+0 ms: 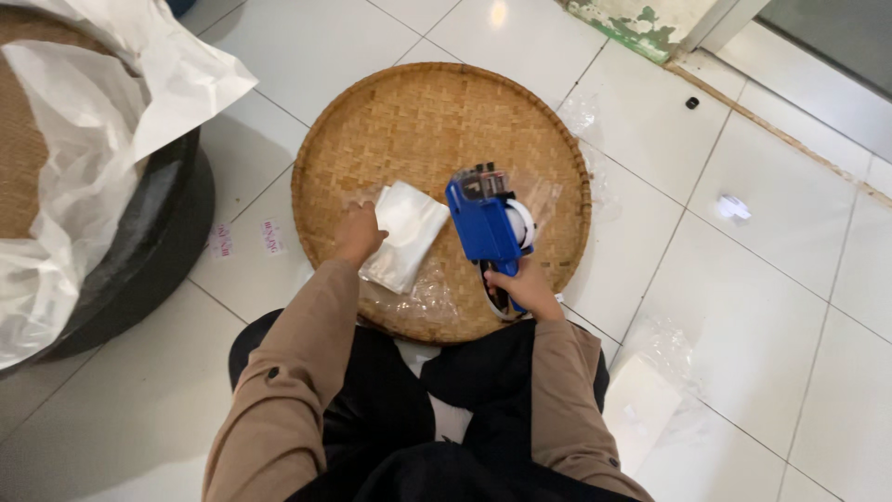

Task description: The person sits on the floor and slides white rectangular blocks into clear plastic bags one at a time, pressing each item to the bottom of the bag. They then use a blue bag-sealing machine to seal the open end of each filled bag and set the sealed bags on a round woven tray.

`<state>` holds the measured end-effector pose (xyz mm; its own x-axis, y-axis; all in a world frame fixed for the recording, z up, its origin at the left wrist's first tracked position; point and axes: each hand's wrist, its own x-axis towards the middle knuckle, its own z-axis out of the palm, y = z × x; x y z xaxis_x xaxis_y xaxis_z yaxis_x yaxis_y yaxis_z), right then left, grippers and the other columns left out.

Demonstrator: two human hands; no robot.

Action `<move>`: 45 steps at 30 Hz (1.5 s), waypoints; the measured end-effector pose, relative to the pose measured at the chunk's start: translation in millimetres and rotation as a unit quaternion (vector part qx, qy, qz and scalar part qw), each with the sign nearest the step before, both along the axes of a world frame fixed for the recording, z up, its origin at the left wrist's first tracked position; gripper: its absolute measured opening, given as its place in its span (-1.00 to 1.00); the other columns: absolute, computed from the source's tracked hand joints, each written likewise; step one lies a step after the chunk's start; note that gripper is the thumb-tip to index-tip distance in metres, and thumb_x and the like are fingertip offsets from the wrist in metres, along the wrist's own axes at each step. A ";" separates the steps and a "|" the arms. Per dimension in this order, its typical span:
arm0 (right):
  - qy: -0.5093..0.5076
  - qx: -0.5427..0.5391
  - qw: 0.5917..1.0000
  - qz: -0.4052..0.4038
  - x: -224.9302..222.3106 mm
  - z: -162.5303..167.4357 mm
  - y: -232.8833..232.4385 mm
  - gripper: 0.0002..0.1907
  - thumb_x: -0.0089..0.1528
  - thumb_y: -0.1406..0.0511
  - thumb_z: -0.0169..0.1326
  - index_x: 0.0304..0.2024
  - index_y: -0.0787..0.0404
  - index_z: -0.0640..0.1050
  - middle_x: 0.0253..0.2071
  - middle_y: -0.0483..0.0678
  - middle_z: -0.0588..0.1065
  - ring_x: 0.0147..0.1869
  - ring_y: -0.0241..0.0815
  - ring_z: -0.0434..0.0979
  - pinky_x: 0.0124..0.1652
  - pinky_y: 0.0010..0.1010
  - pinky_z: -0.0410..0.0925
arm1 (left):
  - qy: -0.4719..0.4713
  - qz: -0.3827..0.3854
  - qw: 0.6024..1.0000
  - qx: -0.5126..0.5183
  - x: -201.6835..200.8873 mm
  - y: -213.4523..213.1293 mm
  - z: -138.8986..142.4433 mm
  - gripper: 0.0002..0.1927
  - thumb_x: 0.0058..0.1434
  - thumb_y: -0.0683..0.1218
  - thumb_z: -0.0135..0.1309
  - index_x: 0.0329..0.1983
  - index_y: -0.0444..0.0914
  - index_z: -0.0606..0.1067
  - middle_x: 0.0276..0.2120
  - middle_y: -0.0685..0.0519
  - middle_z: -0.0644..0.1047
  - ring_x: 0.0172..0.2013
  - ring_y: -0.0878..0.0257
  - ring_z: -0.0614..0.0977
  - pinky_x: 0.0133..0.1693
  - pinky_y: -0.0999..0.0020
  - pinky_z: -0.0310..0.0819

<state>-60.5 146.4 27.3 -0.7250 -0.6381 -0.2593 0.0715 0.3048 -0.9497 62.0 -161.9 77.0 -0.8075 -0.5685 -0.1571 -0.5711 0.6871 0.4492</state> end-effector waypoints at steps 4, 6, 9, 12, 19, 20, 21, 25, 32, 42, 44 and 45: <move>0.186 0.190 0.962 0.062 0.7 2.1 -27.6 -0.72 0.09 0.30 0.36 -0.33 0.38 0.59 -0.46 0.08 0.55 -0.40 -0.18 0.55 -0.33 -0.33 0.40 | -0.021 0.068 0.997 0.012 23.9 -5.0 -14.5 -0.31 0.04 0.07 0.41 0.15 -0.30 0.40 0.00 -0.27 0.56 0.04 -0.18 0.59 0.01 -0.04 0.49; 0.164 0.199 0.962 0.088 -1.7 5.4 -35.6 -0.70 0.06 0.28 0.37 -0.33 0.38 0.60 -0.46 0.07 0.56 -0.41 -0.18 0.56 -0.34 -0.32 0.41 | 0.005 0.081 0.997 0.013 23.6 -4.0 -23.5 -0.33 0.00 0.05 0.44 0.08 -0.30 0.42 -0.01 -0.27 0.56 0.02 -0.18 0.60 0.01 -0.01 0.49; 0.027 0.135 0.979 0.153 -6.8 15.5 -41.5 -0.69 0.04 0.26 0.28 -0.30 0.40 0.60 -0.46 0.06 0.60 -0.44 -0.16 0.62 -0.37 -0.31 0.46 | -0.011 0.093 0.995 0.035 18.7 -2.2 -31.9 -0.40 0.02 0.03 0.43 0.06 -0.26 0.44 -0.02 -0.24 0.58 0.02 -0.18 0.60 0.03 -0.04 0.47; 0.106 0.171 0.961 0.189 -8.1 23.1 -49.1 -0.60 -0.03 0.22 0.29 -0.24 0.38 0.60 -0.43 0.09 0.64 -0.39 -0.14 0.68 -0.30 -0.33 0.50 | 0.000 0.102 0.993 0.051 14.3 -1.2 -33.6 -0.40 0.00 -0.03 0.44 0.05 -0.27 0.44 -0.01 -0.25 0.58 0.05 -0.18 0.59 0.02 -0.05 0.49; 0.242 0.326 0.890 0.207 2.2 23.4 -69.4 -0.56 -0.03 0.14 0.31 -0.19 0.27 0.65 -0.27 0.19 0.63 -0.18 0.10 0.65 -0.13 -0.19 0.46 | 0.019 0.122 0.992 0.035 10.5 3.5 -37.9 -0.44 0.00 -0.08 0.43 0.03 -0.27 0.46 0.03 -0.22 0.54 0.07 -0.18 0.57 0.02 -0.03 0.50; 0.262 0.332 0.883 0.204 3.2 22.5 -69.1 -0.56 -0.02 0.14 0.30 -0.17 0.24 0.65 -0.24 0.21 0.61 -0.13 0.14 0.64 -0.10 -0.17 0.45 | 0.026 0.121 0.992 0.030 11.2 4.5 -38.9 -0.45 0.01 -0.09 0.42 0.03 -0.27 0.46 0.03 -0.22 0.55 0.06 -0.19 0.58 0.02 -0.02 0.50; 0.247 0.349 0.880 0.205 2.8 21.5 -65.4 -0.55 -0.04 0.13 0.32 -0.17 0.25 0.65 -0.23 0.21 0.61 -0.12 0.14 0.64 -0.09 -0.17 0.46 | 0.034 0.118 0.992 0.024 12.4 5.2 -39.7 -0.46 0.02 -0.09 0.41 0.03 -0.28 0.46 0.03 -0.22 0.55 0.06 -0.19 0.58 0.02 -0.02 0.50; 0.192 0.360 0.890 0.202 -2.7 30.6 -33.7 -0.50 -0.08 0.16 0.37 -0.15 0.26 0.60 -0.27 0.17 0.62 -0.16 0.06 0.65 -0.12 -0.22 0.46 | 0.003 0.149 0.987 0.053 12.3 5.1 -37.6 -0.45 0.07 -0.07 0.37 0.09 -0.27 0.43 0.04 -0.23 0.53 0.04 -0.18 0.58 -0.02 -0.07 0.49; -0.023 0.193 0.971 0.140 -12.0 34.1 28.1 -0.78 0.09 0.37 0.24 -0.29 0.45 0.59 -0.52 0.08 0.56 -0.49 -0.18 0.56 -0.42 -0.32 0.37 | 0.059 0.150 0.987 0.015 15.4 2.5 -36.4 -0.60 0.09 -0.07 0.36 -0.05 -0.27 0.51 -0.10 -0.23 0.60 -0.07 -0.19 0.64 -0.08 -0.05 0.52; -0.139 -0.113 0.981 -0.076 -34.5 39.9 46.5 -0.73 0.22 0.32 0.17 -0.10 0.37 0.55 -0.29 0.06 0.58 -0.25 -0.08 0.63 -0.24 -0.22 0.52 | 0.133 0.124 0.983 -0.034 -0.5 -8.2 -32.2 -0.83 0.24 -0.09 0.04 -0.22 -0.13 0.64 -0.26 -0.21 0.63 -0.20 -0.21 0.66 -0.17 -0.07 0.52; -0.135 -0.142 0.977 -0.084 -36.5 38.2 54.4 -0.73 0.24 0.32 0.16 -0.07 0.38 0.55 -0.25 0.05 0.58 -0.21 -0.08 0.63 -0.19 -0.18 0.53 | 0.136 0.119 0.982 -0.056 -2.0 -6.6 -32.8 -0.81 0.25 -0.10 0.01 -0.21 -0.13 0.64 -0.24 -0.19 0.63 -0.21 -0.21 0.66 -0.18 -0.08 0.52; -0.147 -0.167 0.971 -0.081 -38.3 36.4 57.7 -0.72 0.25 0.32 0.16 -0.05 0.39 0.54 -0.23 0.07 0.58 -0.19 -0.06 0.64 -0.18 -0.18 0.54 | 0.143 0.116 0.980 -0.073 -2.8 -6.6 -33.0 -0.80 0.27 -0.11 -0.01 -0.20 -0.14 0.64 -0.22 -0.18 0.64 -0.19 -0.20 0.66 -0.17 -0.08 0.52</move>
